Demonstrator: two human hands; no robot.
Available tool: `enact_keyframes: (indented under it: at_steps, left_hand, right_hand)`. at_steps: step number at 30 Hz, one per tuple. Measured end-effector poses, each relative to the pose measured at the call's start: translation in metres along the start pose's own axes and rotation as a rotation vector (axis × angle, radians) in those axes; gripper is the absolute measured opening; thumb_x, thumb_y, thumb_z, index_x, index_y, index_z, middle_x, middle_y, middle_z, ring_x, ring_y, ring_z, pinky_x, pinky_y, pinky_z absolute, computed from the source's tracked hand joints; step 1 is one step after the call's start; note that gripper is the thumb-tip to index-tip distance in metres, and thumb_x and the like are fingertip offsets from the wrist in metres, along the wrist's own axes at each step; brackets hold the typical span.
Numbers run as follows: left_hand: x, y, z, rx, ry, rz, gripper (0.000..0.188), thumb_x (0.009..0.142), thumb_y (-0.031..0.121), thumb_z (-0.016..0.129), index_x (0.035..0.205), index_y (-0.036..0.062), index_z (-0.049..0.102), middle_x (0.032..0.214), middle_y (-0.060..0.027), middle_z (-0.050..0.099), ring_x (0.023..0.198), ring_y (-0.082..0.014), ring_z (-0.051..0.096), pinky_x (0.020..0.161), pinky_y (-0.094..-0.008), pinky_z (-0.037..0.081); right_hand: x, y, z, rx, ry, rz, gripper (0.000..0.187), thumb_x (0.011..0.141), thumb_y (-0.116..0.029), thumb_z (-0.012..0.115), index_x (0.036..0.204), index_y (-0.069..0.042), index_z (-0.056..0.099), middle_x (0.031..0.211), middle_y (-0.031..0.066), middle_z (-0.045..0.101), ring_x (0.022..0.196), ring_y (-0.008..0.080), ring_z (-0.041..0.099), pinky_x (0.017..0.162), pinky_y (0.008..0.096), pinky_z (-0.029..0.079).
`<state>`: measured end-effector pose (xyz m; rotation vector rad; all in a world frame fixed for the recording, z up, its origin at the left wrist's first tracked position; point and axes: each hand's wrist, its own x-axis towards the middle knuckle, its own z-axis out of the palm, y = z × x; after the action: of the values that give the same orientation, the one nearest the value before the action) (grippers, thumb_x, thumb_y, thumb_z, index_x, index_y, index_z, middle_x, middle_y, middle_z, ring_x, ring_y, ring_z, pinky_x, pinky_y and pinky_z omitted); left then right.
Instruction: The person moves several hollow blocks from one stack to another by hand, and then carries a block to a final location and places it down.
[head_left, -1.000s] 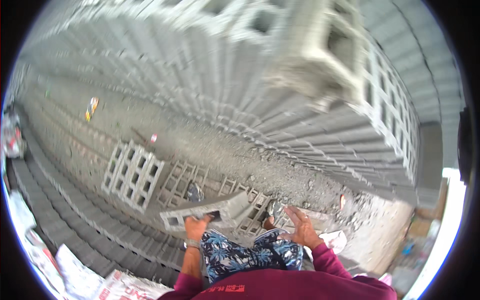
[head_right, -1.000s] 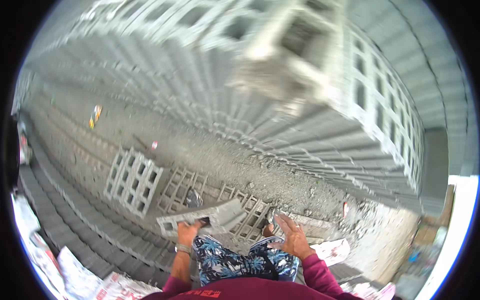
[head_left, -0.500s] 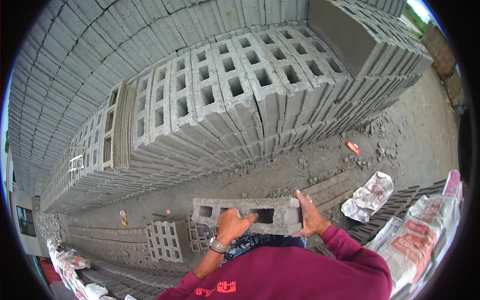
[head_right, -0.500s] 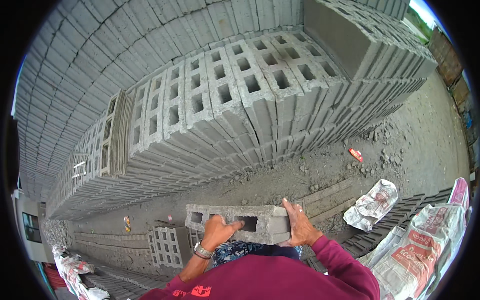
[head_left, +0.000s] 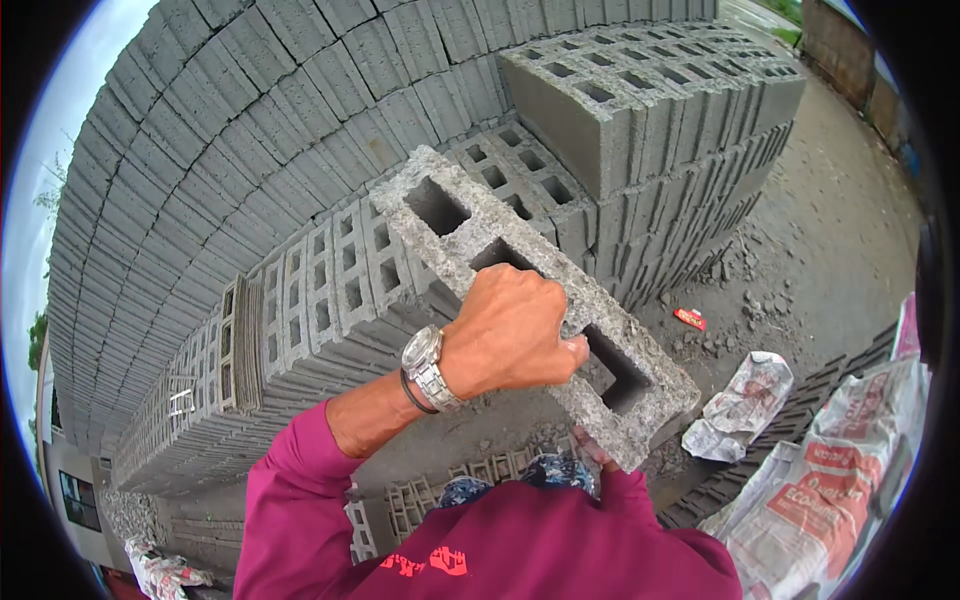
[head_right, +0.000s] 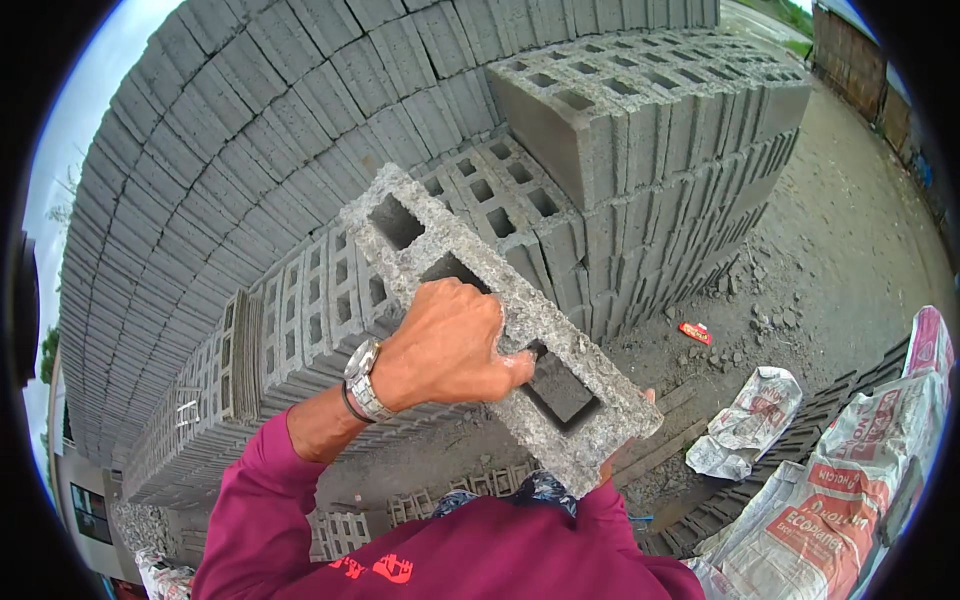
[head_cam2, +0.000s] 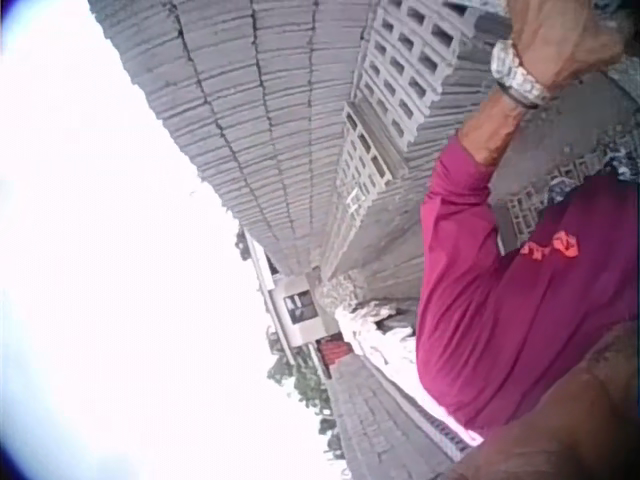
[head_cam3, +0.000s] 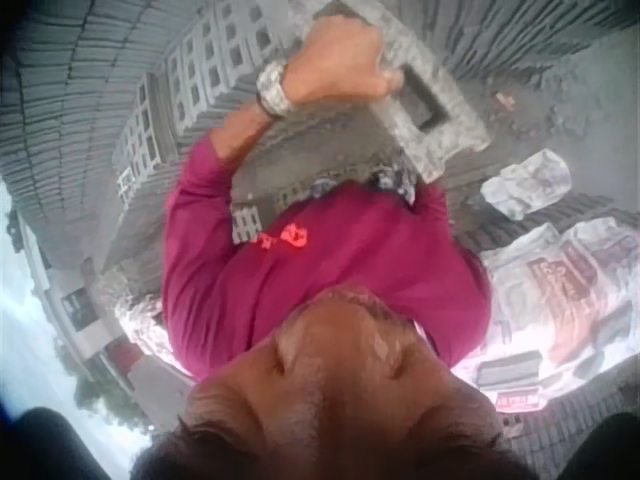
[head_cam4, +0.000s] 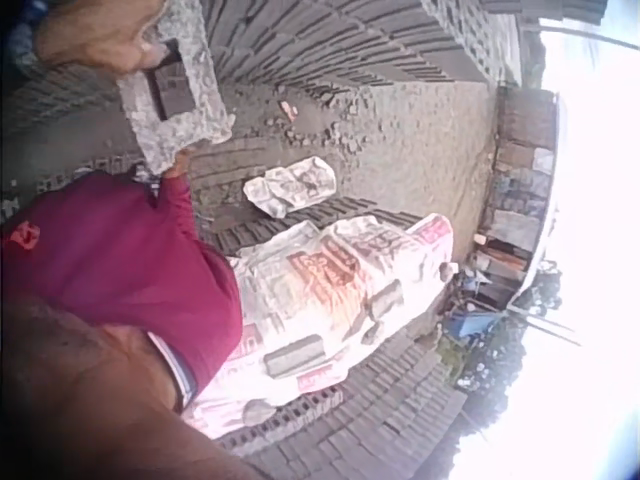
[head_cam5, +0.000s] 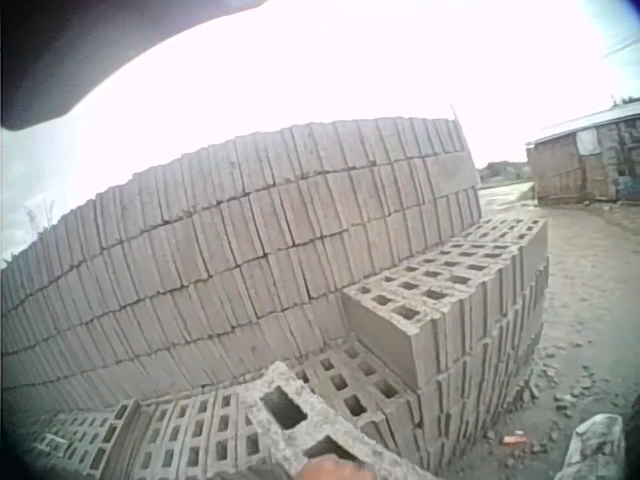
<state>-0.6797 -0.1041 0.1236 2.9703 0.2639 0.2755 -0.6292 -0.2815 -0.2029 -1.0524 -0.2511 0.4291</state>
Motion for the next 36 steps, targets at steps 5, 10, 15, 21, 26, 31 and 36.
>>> enact_keyframes:
  at_steps: [5, 10, 15, 21, 26, 31, 36]
  left_hand:
    - [0.089, -0.024, -0.002, -0.016, 0.038, 0.106, 0.043, 0.058, 0.032, 0.064, 0.052, -0.0094, 0.055, 0.049, -0.0257, 0.053, 0.048, -0.0426, 0.057, 0.050, -0.0454, 0.046]
    - [0.155, -0.062, 0.024, -0.069, 0.034, 0.195, 0.039, 0.056, 0.030, 0.064, 0.058, -0.0092, 0.060, 0.057, -0.0283, 0.057, 0.058, -0.0444, 0.062, 0.057, -0.0454, 0.051]
    - [0.198, -0.115, 0.044, -0.178, 0.017, 0.173, 0.037, 0.053, 0.029, 0.063, 0.058, -0.0080, 0.061, 0.060, -0.0280, 0.059, 0.060, -0.0438, 0.062, 0.059, -0.0459, 0.051]
    - [0.255, -0.191, 0.047, -0.139, 0.061, 0.077, 0.039, 0.052, 0.032, 0.065, 0.057, -0.0066, 0.061, 0.059, -0.0275, 0.059, 0.058, -0.0434, 0.061, 0.057, -0.0469, 0.049]
    - [0.296, -0.258, 0.043, -0.130, 0.086, -0.007, 0.046, 0.054, 0.038, 0.068, 0.057, -0.0073, 0.061, 0.058, -0.0269, 0.058, 0.056, -0.0420, 0.059, 0.056, -0.0477, 0.046]
    - [0.311, -0.276, 0.048, -0.126, 0.044, -0.043, 0.045, 0.054, 0.038, 0.069, 0.054, -0.0061, 0.059, 0.055, -0.0248, 0.057, 0.052, -0.0389, 0.057, 0.053, -0.0467, 0.043]
    - [0.319, -0.272, 0.046, -0.127, -0.001, -0.068, 0.044, 0.055, 0.038, 0.070, 0.057, -0.0057, 0.062, 0.055, -0.0232, 0.058, 0.051, -0.0354, 0.057, 0.053, -0.0453, 0.045]
  right_hand:
    - [0.065, -0.023, 0.036, -0.678, 0.061, -0.772, 0.112, 0.074, -0.043, 0.079, 0.152, -0.002, 0.010, 0.150, 0.0210, 0.027, 0.139, 0.0355, 0.028, 0.116, 0.0505, 0.018]
    - [0.110, -0.057, 0.074, -0.768, 0.254, -0.872, 0.130, 0.069, -0.040, 0.085, 0.152, -0.002, -0.007, 0.154, 0.0266, 0.008, 0.142, 0.0432, 0.019, 0.115, 0.0551, 0.020]
    - [0.153, -0.035, 0.097, -0.894, 0.300, -0.940, 0.128, 0.071, -0.043, 0.083, 0.153, -0.001, -0.006, 0.154, 0.0303, 0.006, 0.143, 0.0469, 0.015, 0.115, 0.0577, 0.020]
    - [0.242, -0.014, 0.154, -0.770, 0.263, -0.878, 0.128, 0.068, -0.041, 0.084, 0.152, 0.001, -0.002, 0.156, 0.0276, 0.008, 0.145, 0.0434, 0.013, 0.117, 0.0557, 0.015]
    - [0.308, -0.003, 0.208, -0.813, 0.277, -0.982, 0.127, 0.065, -0.036, 0.088, 0.153, 0.001, 0.004, 0.158, 0.0242, 0.011, 0.147, 0.0389, 0.012, 0.119, 0.0513, 0.010]
    - [0.325, 0.006, 0.212, -0.902, 0.327, -0.924, 0.130, 0.063, -0.044, 0.088, 0.154, 0.000, 0.006, 0.159, 0.0213, 0.012, 0.146, 0.0387, 0.012, 0.118, 0.0524, 0.011]
    - [0.334, 0.008, 0.208, -0.852, 0.340, -0.961, 0.128, 0.062, -0.044, 0.088, 0.154, -0.001, 0.009, 0.158, 0.0204, 0.014, 0.146, 0.0382, 0.013, 0.118, 0.0524, 0.011]
